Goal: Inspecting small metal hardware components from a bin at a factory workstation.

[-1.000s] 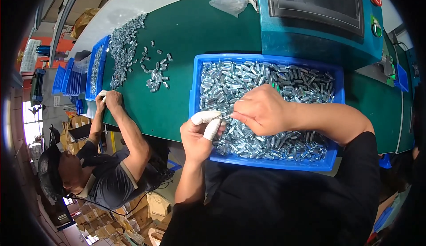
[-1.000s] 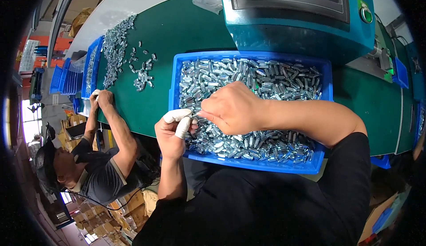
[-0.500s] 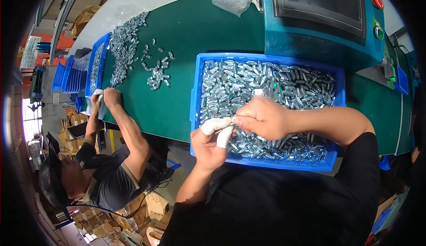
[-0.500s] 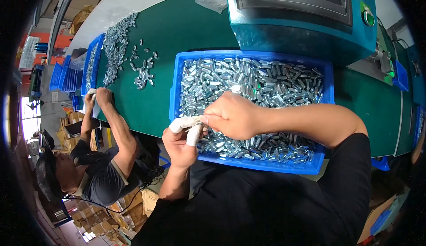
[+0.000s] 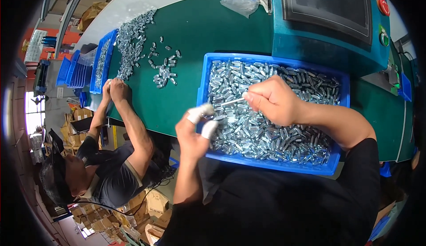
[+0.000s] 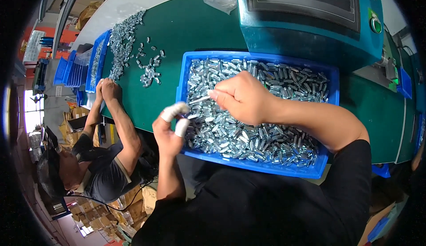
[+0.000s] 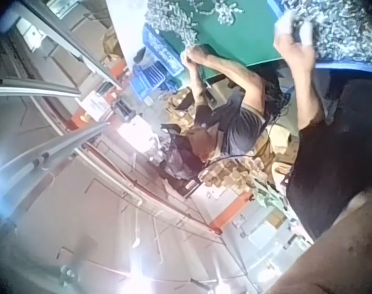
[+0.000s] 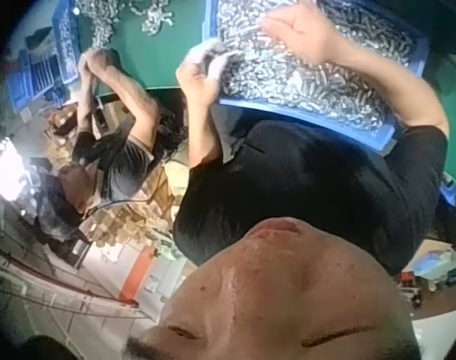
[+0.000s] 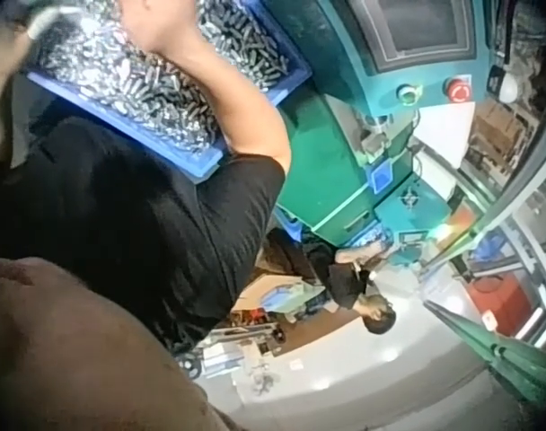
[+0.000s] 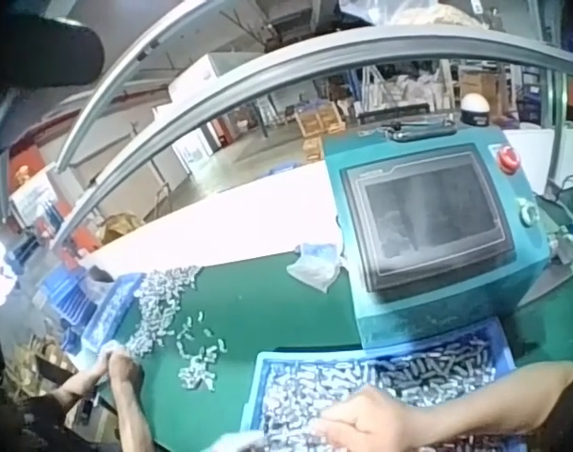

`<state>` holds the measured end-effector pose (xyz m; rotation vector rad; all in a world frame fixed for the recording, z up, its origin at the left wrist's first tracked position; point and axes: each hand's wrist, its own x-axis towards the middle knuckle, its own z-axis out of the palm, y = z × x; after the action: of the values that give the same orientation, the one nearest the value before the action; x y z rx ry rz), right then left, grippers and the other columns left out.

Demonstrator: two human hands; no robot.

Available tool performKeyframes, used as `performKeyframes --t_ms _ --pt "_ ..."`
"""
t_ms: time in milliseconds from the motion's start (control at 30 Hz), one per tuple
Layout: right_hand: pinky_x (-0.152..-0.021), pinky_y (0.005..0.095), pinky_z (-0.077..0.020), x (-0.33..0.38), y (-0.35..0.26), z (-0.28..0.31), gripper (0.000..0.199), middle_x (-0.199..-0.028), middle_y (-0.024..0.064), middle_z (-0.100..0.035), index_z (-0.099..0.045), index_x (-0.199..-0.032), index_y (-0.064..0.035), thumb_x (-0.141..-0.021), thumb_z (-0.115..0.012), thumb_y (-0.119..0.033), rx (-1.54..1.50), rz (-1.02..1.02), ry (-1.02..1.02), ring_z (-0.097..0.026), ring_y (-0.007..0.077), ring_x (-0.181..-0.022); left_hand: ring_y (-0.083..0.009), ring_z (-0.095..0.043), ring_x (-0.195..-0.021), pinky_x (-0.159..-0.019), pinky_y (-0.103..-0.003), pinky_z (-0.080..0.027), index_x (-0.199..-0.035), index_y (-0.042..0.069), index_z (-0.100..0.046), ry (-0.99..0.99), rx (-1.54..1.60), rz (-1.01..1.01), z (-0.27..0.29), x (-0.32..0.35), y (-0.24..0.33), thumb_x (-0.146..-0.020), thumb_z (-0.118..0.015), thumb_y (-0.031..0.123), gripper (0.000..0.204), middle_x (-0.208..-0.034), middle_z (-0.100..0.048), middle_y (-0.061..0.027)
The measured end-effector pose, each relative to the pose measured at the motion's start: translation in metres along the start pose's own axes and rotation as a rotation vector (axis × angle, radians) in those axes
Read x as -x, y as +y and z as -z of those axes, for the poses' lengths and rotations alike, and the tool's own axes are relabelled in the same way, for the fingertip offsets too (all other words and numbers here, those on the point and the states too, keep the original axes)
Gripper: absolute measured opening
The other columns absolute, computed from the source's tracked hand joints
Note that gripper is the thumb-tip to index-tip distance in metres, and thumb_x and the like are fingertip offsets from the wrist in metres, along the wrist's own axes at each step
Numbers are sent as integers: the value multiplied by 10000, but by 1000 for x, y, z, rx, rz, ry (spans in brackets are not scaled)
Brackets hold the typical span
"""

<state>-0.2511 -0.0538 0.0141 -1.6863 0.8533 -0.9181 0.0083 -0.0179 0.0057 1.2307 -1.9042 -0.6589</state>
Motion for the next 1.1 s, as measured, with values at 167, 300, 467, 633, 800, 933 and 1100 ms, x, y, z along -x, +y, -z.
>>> performKeyframes --t_ms 167,300,467,633,800,933,1100 --pt "-488 324 -389 1 -3 0 365 -541 86 -540 -525 -627 -3 -967 -512 -137 60 1 -74 -511 152 -475 -235 -630 -902 -764 -317 -512 -1175 50 -628 317 -518 168 44 -30 -92 -870 -667 79 309 -1080 -619 -137" --pt "-486 367 -377 2 -4 -6 373 -514 100 -486 -504 -614 -23 -960 -530 -162 42 61 -48 -467 236 -453 -251 -621 -860 -745 -328 -519 -1165 57 -630 320 -760 122 74 -31 -151 -854 -692 99 320 -1059 -613 -145" --pt "-482 368 -375 2 0 -3 372 -512 100 -483 -491 -612 -23 -956 -538 -158 27 40 -47 -464 244 -451 -258 -616 -838 -716 -335 -526 -1141 47 -637 236 -747 195 73 -31 -154 -837 -721 128 325 -1033 -611 -154" --pt "-481 324 -376 1 -1 -2 363 -530 84 -508 -497 -631 -6 -971 -511 -133 85 47 -96 -471 170 -458 -233 -608 -807 -690 -314 -517 -1074 45 -671 313 -744 121 76 -28 -160 -828 -745 156 279 -1004 -619 -132" --pt "-481 329 -377 1 -1 -2 361 -533 87 -512 -507 -636 -6 -971 -515 -142 99 47 -115 -480 178 -458 -205 -609 -764 -690 -295 -510 -1015 32 -691 362 -686 218 76 -34 -167 -840 -738 156 220 -942 -640 -106" --pt "-485 335 -386 3 2 -3 357 -537 92 -521 -512 -640 -7 -970 -517 -145 84 22 -102 -498 187 -463 -148 -627 -751 -699 -263 -504 -1002 -10 -677 448 -383 390 70 -32 -149 -868 -711 135 200 -906 -683 -84" --pt "-469 378 -361 3 6 -7 365 -511 105 -489 -506 -626 -26 -957 -544 -177 60 58 -35 -472 236 -441 -126 -643 -824 -748 -251 -511 -1050 8 -654 288 360 313 32 -13 -51 -879 -664 5 171 -950 -687 -64"
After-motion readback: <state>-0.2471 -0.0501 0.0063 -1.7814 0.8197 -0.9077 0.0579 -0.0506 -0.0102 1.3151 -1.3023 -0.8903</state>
